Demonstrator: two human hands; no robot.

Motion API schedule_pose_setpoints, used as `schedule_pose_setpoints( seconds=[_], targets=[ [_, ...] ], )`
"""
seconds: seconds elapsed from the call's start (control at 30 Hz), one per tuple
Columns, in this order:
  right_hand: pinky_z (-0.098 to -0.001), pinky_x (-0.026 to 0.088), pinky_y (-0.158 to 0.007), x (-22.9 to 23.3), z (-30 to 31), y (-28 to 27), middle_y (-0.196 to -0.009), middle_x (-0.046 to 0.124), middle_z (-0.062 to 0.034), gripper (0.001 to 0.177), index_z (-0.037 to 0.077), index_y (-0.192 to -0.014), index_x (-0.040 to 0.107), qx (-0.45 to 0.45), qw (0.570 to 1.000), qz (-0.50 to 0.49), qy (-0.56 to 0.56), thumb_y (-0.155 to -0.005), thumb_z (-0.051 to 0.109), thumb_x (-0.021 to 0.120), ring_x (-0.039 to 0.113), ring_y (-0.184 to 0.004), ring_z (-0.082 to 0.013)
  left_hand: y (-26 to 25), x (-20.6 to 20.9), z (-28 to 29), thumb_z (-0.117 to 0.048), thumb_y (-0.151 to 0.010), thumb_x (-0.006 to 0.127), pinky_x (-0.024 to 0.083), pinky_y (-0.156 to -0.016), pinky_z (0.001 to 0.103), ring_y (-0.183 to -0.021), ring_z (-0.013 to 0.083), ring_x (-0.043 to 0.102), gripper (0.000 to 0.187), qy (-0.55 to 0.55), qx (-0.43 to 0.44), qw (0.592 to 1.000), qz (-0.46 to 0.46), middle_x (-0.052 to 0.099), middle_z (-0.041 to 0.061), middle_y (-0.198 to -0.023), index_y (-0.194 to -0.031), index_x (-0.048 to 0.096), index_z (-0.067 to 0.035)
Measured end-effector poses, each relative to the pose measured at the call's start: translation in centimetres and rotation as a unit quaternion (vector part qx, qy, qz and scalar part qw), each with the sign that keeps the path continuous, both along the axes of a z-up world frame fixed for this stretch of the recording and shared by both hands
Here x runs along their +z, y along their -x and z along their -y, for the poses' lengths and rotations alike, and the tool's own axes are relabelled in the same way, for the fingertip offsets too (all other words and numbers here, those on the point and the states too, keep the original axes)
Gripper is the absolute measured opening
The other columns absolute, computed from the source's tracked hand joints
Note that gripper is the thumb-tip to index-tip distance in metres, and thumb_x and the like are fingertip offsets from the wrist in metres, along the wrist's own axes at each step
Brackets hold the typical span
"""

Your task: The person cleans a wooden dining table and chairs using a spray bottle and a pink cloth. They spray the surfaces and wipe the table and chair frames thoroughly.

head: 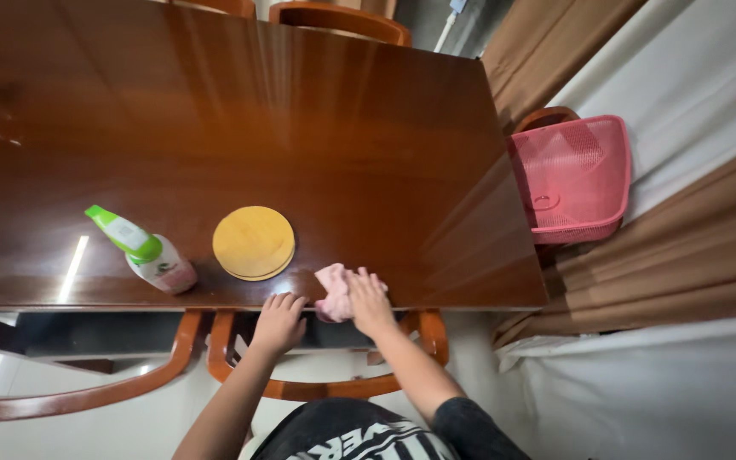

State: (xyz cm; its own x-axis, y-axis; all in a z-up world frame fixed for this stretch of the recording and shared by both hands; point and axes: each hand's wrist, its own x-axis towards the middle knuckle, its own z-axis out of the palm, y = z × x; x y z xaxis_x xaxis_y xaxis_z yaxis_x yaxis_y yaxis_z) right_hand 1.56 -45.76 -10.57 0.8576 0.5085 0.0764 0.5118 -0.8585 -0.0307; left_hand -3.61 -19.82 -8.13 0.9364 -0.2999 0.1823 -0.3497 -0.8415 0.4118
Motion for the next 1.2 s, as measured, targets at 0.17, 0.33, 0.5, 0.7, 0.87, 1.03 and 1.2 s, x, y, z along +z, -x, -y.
schedule_pose_setpoints(
  seconds=[0.17, 0.33, 0.5, 0.7, 0.87, 1.03, 1.2],
  targets=[
    [-0.0517, 0.017, -0.124, 2.4, 9.8, -0.7, -0.163, 0.033, -0.013, 0.08, -0.001, -0.151, 0.038, -0.04, 0.998, -0.047, -0.002, -0.079, 0.014, 0.07, 0.024, -0.153, -0.0368, -2.0, -1.5, 6.6, -0.029, -0.078, 0.076, 0.027, -0.119, 0.05, -0.143, 0.0313, 0.04, 0.072, -0.052, -0.026, 0.998, -0.018, 0.051, 0.011, -0.148, -0.142, 0.051, -0.008],
    [-0.053, 0.012, -0.125, 2.7, 19.9, -1.4, -0.165, 0.025, -0.0123, 0.084, 0.003, -0.154, 0.031, -0.113, 0.99, -0.088, -0.001, -0.083, 0.025, 0.071, 0.017, -0.154, -0.0351, -2.9, -2.2, 11.9, -0.04, -0.094, 0.062, 0.017, -0.124, 0.05, -0.152, 0.0294, 0.022, 0.072, -0.154, -0.07, 0.982, -0.083, 0.029, 0.008, -0.164, -0.154, 0.035, -0.01],
    [-0.0526, 0.009, -0.125, 3.9, 31.0, -1.4, -0.167, 0.018, -0.0117, 0.094, 0.007, -0.157, 0.022, -0.244, 0.959, -0.13, 0.061, -0.083, 0.036, 0.073, 0.011, -0.156, -0.0351, -3.7, -2.8, 15.7, -0.041, -0.1, 0.052, 0.013, -0.125, 0.049, -0.155, 0.0272, 0.015, 0.071, -0.213, -0.093, 0.965, -0.123, 0.018, 0.006, -0.168, -0.159, 0.025, -0.013],
    [-0.0558, 0.005, -0.125, 6.7, 38.6, -0.8, -0.168, 0.01, -0.0172, 0.111, 0.004, -0.159, 0.014, -0.434, 0.882, -0.162, 0.086, -0.079, 0.05, 0.076, 0.004, -0.156, -0.0401, -4.1, -4.5, 16.0, -0.036, -0.101, 0.049, 0.017, -0.123, 0.051, -0.154, 0.0268, 0.02, 0.065, -0.261, -0.084, 0.961, -0.034, 0.022, 0.002, -0.168, -0.159, 0.026, -0.019],
    [-0.0584, 0.002, -0.124, 3.8, 34.4, -0.3, -0.169, 0.004, -0.0217, 0.126, 0.002, -0.161, 0.007, -0.407, 0.888, -0.215, 0.017, -0.076, 0.062, 0.08, -0.001, -0.157, -0.0444, -4.2, -4.1, 17.1, -0.049, -0.099, 0.047, 0.017, -0.123, 0.054, -0.155, 0.0278, 0.019, 0.07, -0.283, -0.069, 0.95, -0.115, 0.022, 0.002, -0.167, -0.158, 0.023, -0.019],
    [-0.0651, 0.007, -0.121, -1.7, 31.3, -0.8, -0.168, 0.019, -0.0148, 0.092, 0.019, -0.163, 0.022, -0.398, 0.914, 0.006, -0.082, -0.089, 0.047, 0.071, 0.009, -0.153, -0.0479, -6.4, -4.2, 18.9, -0.05, -0.1, 0.047, 0.018, -0.124, 0.049, -0.153, 0.028, 0.021, 0.071, -0.281, -0.118, 0.949, -0.08, 0.022, 0.004, -0.166, -0.158, 0.024, -0.015],
    [-0.0638, 0.023, -0.117, -0.8, 38.5, -3.5, -0.163, 0.033, -0.0117, 0.073, 0.028, -0.154, 0.038, -0.506, 0.862, -0.007, -0.033, -0.088, 0.042, 0.066, 0.027, -0.148, -0.048, -7.6, -3.5, 19.3, -0.052, -0.099, 0.048, 0.015, -0.125, 0.046, -0.154, 0.027, 0.019, 0.073, -0.263, -0.166, 0.947, -0.086, 0.02, 0.006, -0.167, -0.157, 0.024, -0.015]
  ],
)
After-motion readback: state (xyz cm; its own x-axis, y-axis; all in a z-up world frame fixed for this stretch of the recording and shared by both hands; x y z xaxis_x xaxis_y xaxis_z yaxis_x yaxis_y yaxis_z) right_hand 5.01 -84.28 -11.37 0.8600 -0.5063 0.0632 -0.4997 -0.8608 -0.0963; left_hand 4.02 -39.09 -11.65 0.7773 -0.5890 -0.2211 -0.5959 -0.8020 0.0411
